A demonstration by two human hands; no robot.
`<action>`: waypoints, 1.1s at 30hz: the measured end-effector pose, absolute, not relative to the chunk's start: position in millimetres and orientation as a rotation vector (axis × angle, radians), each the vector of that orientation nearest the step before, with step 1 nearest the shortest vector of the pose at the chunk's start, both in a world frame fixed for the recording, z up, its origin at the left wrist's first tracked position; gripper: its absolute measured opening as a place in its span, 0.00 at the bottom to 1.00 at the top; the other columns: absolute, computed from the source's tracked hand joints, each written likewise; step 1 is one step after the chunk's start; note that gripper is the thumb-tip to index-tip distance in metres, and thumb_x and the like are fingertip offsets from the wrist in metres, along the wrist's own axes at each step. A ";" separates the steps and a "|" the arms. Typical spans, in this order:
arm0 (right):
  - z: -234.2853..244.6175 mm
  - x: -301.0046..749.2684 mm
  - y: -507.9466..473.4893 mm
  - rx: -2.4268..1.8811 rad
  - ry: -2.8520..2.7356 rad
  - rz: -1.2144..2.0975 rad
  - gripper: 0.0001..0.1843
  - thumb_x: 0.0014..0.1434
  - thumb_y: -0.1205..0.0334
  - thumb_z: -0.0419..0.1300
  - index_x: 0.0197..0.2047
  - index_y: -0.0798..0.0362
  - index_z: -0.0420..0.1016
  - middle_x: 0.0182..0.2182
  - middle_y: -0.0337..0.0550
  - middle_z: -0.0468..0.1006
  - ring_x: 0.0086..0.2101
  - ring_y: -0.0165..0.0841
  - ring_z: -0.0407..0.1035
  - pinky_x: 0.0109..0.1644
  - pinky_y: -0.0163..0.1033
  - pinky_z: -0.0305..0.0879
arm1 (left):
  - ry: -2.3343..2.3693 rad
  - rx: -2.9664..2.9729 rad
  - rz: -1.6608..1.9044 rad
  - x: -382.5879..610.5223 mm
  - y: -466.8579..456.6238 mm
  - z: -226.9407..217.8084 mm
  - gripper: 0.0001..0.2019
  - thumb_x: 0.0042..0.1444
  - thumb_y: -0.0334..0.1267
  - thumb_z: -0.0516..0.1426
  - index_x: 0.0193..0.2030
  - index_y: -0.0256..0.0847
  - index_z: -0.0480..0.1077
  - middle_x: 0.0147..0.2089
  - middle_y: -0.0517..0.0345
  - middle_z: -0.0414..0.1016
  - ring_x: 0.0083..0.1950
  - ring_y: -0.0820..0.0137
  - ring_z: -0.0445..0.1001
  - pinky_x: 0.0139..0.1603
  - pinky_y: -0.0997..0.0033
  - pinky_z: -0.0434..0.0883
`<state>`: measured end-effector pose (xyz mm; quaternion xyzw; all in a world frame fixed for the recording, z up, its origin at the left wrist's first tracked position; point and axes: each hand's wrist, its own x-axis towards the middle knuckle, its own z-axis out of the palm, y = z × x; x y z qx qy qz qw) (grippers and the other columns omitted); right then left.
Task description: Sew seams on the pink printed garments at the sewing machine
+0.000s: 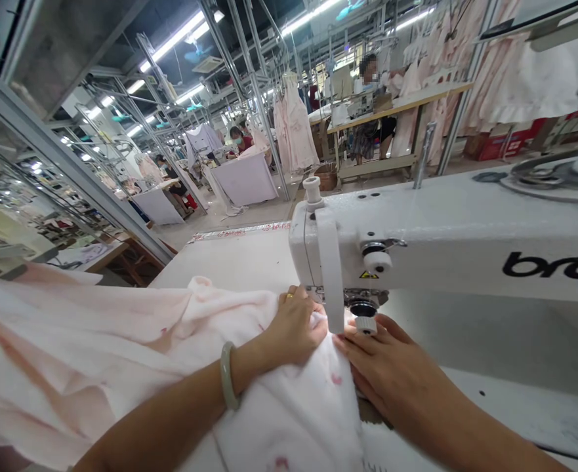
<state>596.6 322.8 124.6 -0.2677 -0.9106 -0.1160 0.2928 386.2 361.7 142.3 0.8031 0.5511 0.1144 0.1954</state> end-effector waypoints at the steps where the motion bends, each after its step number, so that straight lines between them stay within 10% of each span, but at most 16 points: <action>1: 125.5 596.0 322.8 -0.731 -2.409 -0.317 0.18 0.74 0.69 0.47 0.53 0.50 0.78 0.45 0.42 0.87 0.35 0.35 0.79 0.49 0.48 0.64 | 1.551 2.258 0.317 386.7 363.9 141.9 0.02 0.63 0.36 0.59 0.40 0.42 0.73 0.51 0.50 0.72 0.59 0.56 0.70 0.65 0.53 0.67; 19: 119.1 605.3 320.6 -0.843 -2.453 -0.178 0.17 0.73 0.59 0.53 0.62 0.47 0.72 0.45 0.43 0.84 0.43 0.44 0.77 0.53 0.52 0.64 | 1.519 2.347 0.322 381.9 375.3 144.5 0.01 0.61 0.34 0.61 0.39 0.42 0.73 0.51 0.49 0.74 0.58 0.56 0.72 0.63 0.54 0.70; 27: 136.1 597.0 310.1 -0.734 -2.363 -0.202 0.09 0.69 0.66 0.52 0.36 0.49 0.69 0.30 0.39 0.75 0.33 0.39 0.70 0.53 0.51 0.59 | 0.793 2.657 0.266 344.4 308.6 180.9 0.29 0.66 0.55 0.63 0.66 0.39 0.69 0.63 0.40 0.75 0.65 0.50 0.73 0.73 0.47 0.64; 33: 138.1 588.3 286.3 -0.440 -2.507 -0.261 0.21 0.77 0.64 0.48 0.31 0.49 0.69 0.26 0.39 0.72 0.30 0.38 0.64 0.49 0.49 0.61 | 1.021 2.442 0.441 336.2 287.4 159.8 0.10 0.65 0.30 0.54 0.48 0.40 0.75 0.46 0.49 0.80 0.49 0.60 0.78 0.56 0.59 0.72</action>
